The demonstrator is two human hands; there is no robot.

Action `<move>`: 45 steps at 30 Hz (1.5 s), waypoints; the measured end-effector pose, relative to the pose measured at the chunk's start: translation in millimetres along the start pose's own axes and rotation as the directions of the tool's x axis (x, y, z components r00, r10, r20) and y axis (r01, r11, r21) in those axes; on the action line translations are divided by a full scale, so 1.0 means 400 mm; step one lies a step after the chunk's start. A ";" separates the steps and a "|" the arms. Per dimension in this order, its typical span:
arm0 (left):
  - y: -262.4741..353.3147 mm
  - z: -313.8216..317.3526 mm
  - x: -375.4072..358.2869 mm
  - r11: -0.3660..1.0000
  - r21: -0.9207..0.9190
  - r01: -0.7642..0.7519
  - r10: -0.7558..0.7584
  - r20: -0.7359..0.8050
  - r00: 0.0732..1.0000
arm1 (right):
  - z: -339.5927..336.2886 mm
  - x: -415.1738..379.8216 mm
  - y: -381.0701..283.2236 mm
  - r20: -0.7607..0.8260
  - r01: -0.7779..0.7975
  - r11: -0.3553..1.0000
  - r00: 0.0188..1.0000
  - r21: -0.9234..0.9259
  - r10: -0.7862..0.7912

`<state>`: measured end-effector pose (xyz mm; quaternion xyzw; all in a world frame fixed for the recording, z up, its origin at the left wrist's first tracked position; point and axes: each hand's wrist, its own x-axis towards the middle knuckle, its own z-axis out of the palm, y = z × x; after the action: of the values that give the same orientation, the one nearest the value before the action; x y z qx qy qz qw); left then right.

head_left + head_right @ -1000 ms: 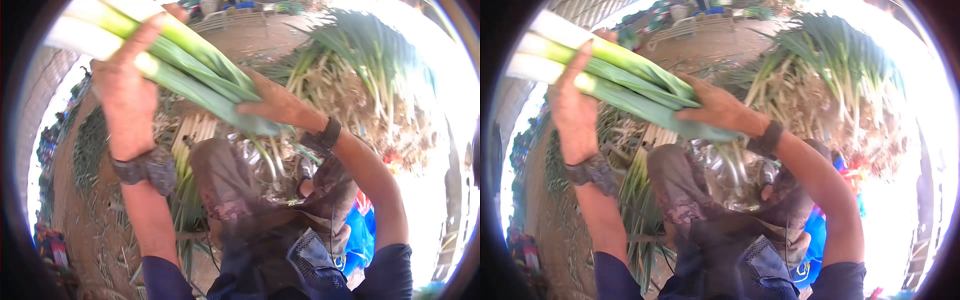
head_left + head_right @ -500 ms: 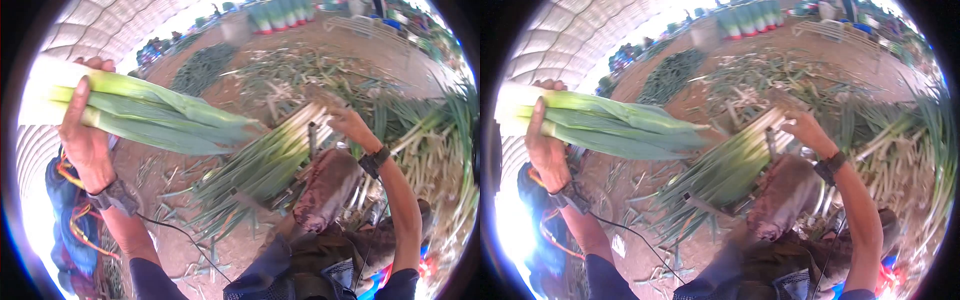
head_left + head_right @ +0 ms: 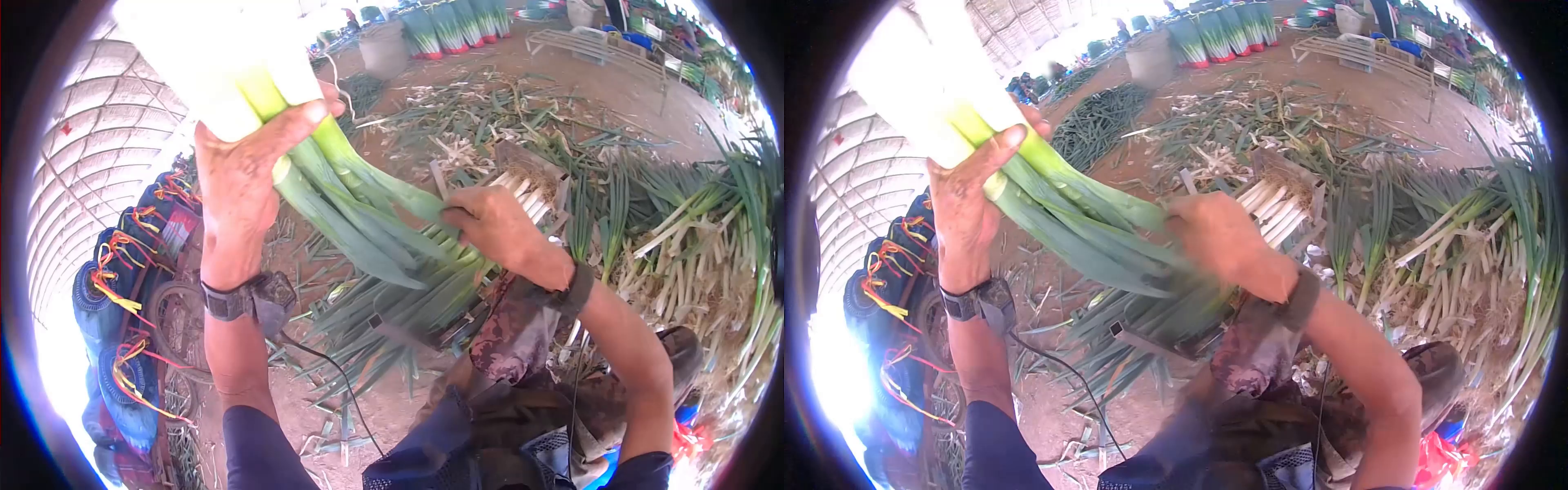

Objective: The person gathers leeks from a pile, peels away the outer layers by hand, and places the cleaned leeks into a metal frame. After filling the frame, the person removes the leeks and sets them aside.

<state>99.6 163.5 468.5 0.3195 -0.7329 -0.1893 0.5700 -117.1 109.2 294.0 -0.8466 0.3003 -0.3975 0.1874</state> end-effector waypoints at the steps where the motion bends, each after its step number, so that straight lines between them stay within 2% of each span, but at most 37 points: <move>1: -0.010 0.005 0.005 0.998 0.016 0.053 -0.054 0.022 0.998 | -0.017 -0.010 0.021 0.002 -0.008 1.000 1.000 -0.007 0.008; 3: -0.027 0.009 0.011 0.994 0.032 0.100 -0.102 0.081 0.991 | -0.054 -0.023 0.074 -0.082 0.129 0.899 0.981 -0.419 -0.179; 5: -0.045 0.012 0.012 0.979 0.087 0.183 -0.197 0.194 0.961 | -0.120 -0.042 0.182 -0.124 0.110 0.771 0.964 -0.627 -0.237; 6: -0.058 -0.002 0.014 0.958 0.120 0.260 -0.280 0.201 0.939 | -0.170 -0.064 0.254 -0.176 0.116 0.753 0.939 -0.647 -0.296; 7: -0.061 -0.022 0.010 0.956 0.106 0.275 -0.292 0.205 0.934 | -0.232 -0.105 0.307 -0.140 -0.103 0.666 0.990 -0.739 -0.002; 8: -0.057 -0.048 0.011 0.931 0.167 0.326 -0.356 0.201 0.913 | -0.289 -0.142 0.354 -0.138 -0.298 0.467 0.928 -0.833 0.346; 9: -0.053 -0.077 0.011 0.899 0.230 0.372 -0.417 0.192 0.888 | -0.344 -0.214 0.436 -0.150 -0.337 0.408 0.893 -0.849 0.425; 10: -0.051 -0.108 0.005 0.854 0.293 0.430 -0.476 0.108 0.873 | -0.391 -0.287 0.480 -0.114 -0.355 0.346 0.822 -0.868 0.558; 11: -0.046 -0.126 -0.002 0.853 0.288 0.435 -0.480 0.111 0.870 | -0.431 -0.402 0.586 -0.075 -0.340 0.355 0.805 -0.870 0.588; 12: -0.041 -0.139 -0.009 0.826 0.396 0.401 -0.461 0.065 0.885 | -0.456 -0.486 0.600 -0.039 -0.350 0.331 0.736 -0.876 0.676; 13: -0.048 -0.156 -0.016 0.785 0.497 0.368 -0.437 0.024 0.899 | -0.466 -0.559 0.611 -0.052 -0.409 0.288 0.647 -0.866 0.761; 14: -0.072 -0.187 -0.023 0.789 0.488 0.373 -0.442 0.029 0.897 | -0.470 -0.617 0.620 -0.066 -0.462 0.236 0.548 -0.855 0.834; 16: -0.150 -0.257 -0.041 0.657 0.644 0.392 -0.524 0.016 0.852 | -0.471 -0.692 0.635 -0.067 -0.501 0.103 0.310 -0.859 0.948; 17: -0.182 -0.273 -0.056 0.660 0.638 0.396 -0.531 0.024 0.847 | -0.468 -0.696 0.644 -0.067 -0.499 0.095 0.298 -0.861 0.952; 19: -0.252 -0.284 -0.088 0.352 0.857 0.375 -0.676 -0.044 0.735 | -0.455 -0.686 0.651 -0.002 -0.475 0.095 0.201 -0.875 0.980; 20: -0.290 -0.273 -0.110 0.359 0.855 0.374 -0.680 -0.034 0.732 | -0.448 -0.674 0.684 -0.006 -0.475 0.087 0.190 -0.876 0.982; 22: -0.379 -0.252 -0.155 0.368 0.891 0.268 -0.624 0.023 0.781 | -0.445 -0.598 0.800 -0.017 -0.615 0.433 0.588 -0.659 0.809; 23: -0.429 -0.243 -0.170 0.376 0.888 0.266 -0.630 0.034 0.776 | -0.446 -0.425 0.749 0.061 -0.525 0.477 0.625 -0.705 0.778; 24: -0.484 -0.235 -0.180 0.373 0.870 0.321 -0.717 0.051 0.695 | -0.458 -0.315 0.824 0.142 -0.392 0.509 0.669 -0.767 0.730; 25: -0.534 -0.220 -0.185 0.362 0.854 0.374 -0.793 0.072 0.605 | -0.448 -0.222 0.817 -0.060 -0.264 0.553 0.932 -0.790 0.359; 26: -0.577 -0.194 -0.189 0.370 0.851 0.373 -0.798 0.085 0.597 | -0.444 -0.121 0.768 -0.288 -0.484 0.831 0.866 -0.273 0.409; 27: -0.613 -0.161 -0.194 0.335 0.866 0.373 -0.815 0.068 0.575 | -0.428 -0.045 0.733 -0.423 -0.435 0.829 0.716 0.350 0.555; 29: -0.695 -0.101 -0.207 0.307 0.874 0.376 -0.831 0.054 0.553 | -0.346 -0.018 0.771 -0.407 -0.535 0.804 0.694 0.261 0.594; 31: -0.776 -0.045 -0.217 0.289 0.892 0.349 -0.835 0.057 0.547 | -0.189 -0.069 0.865 -0.330 -0.471 0.848 0.862 -0.243 0.385; 33: -0.847 0.015 -0.208 0.326 0.895 0.305 -0.840 0.125 0.529 | -0.023 -0.132 0.914 -0.024 -0.480 0.756 0.851 -0.446 0.525; 34: -0.884 0.045 -0.207 0.337 0.892 0.302 -0.842 0.142 0.520 | 0.021 -0.117 0.856 0.057 -0.583 0.722 0.762 -0.373 0.645; 35: -0.917 0.075 -0.204 0.347 0.889 0.298 -0.846 0.159 0.509 | 0.095 -0.133 0.899 0.101 -0.567 0.732 0.761 -0.377 0.641; 36: -0.940 0.108 -0.190 0.341 0.891 0.300 -0.858 0.165 0.487 | 0.159 -0.140 0.922 0.093 -0.465 0.774 0.830 -0.429 0.550; 37: -0.976 0.134 -0.187 0.336 0.894 0.297 -0.864 0.168 0.474 | 0.205 -0.121 0.933 0.099 -0.474 0.774 0.823 -0.420 0.559; 39: -1.045 0.187 -0.182 0.390 0.885 0.254 -0.827 0.215 0.520 | 0.281 -0.089 0.965 0.022 -0.375 0.731 0.882 -0.570 0.470; 40: -1.067 0.216 -0.174 0.374 0.898 0.233 -0.833 0.214 0.511 | 0.304 -0.099 0.983 0.030 -0.381 0.733 0.877 -0.564 0.479; 42: -1.102 0.272 -0.154 0.349 0.910 0.226 -0.838 0.195 0.510 | 0.356 -0.115 1.016 0.027 -0.433 0.643 0.817 -0.632 0.577; 45: -1.162 0.328 -0.172 0.322 0.919 0.229 -0.846 0.170 0.505 | 0.345 -0.114 1.024 0.118 -0.406 0.624 0.770 -0.668 0.627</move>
<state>101.6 -137.6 84.5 0.6977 -0.7046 -0.1223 -0.0417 -178.9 -156.9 -44.0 -0.7898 0.6078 -0.0549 0.0621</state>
